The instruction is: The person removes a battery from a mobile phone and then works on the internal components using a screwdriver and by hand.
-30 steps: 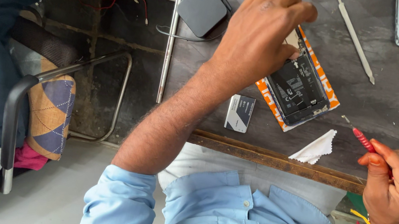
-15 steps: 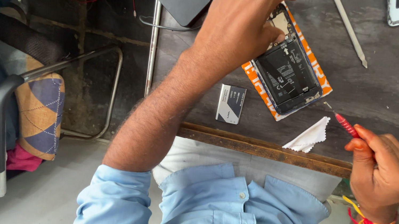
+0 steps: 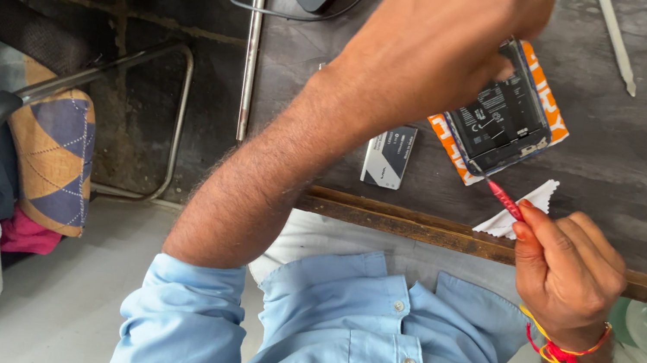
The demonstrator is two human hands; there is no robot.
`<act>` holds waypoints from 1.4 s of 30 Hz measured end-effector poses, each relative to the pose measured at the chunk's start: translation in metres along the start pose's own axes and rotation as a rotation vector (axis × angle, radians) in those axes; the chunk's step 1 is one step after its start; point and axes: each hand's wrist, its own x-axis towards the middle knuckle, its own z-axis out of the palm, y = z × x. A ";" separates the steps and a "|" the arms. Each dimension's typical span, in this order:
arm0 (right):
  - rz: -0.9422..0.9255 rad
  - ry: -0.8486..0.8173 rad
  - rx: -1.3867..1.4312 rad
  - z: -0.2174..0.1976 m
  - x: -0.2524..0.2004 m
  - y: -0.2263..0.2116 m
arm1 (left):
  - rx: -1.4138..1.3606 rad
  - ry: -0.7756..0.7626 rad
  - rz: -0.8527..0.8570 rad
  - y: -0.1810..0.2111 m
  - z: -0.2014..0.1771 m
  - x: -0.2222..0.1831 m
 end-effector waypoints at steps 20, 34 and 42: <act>-0.036 -0.013 -0.054 0.002 0.004 -0.002 | -0.075 -0.050 0.186 -0.002 0.037 -0.004; -0.035 -0.013 -0.059 0.003 0.004 -0.002 | -0.050 -0.205 0.199 0.012 0.043 -0.010; 0.224 0.134 0.242 -0.006 -0.018 0.010 | -0.005 -0.291 0.214 0.022 0.048 -0.011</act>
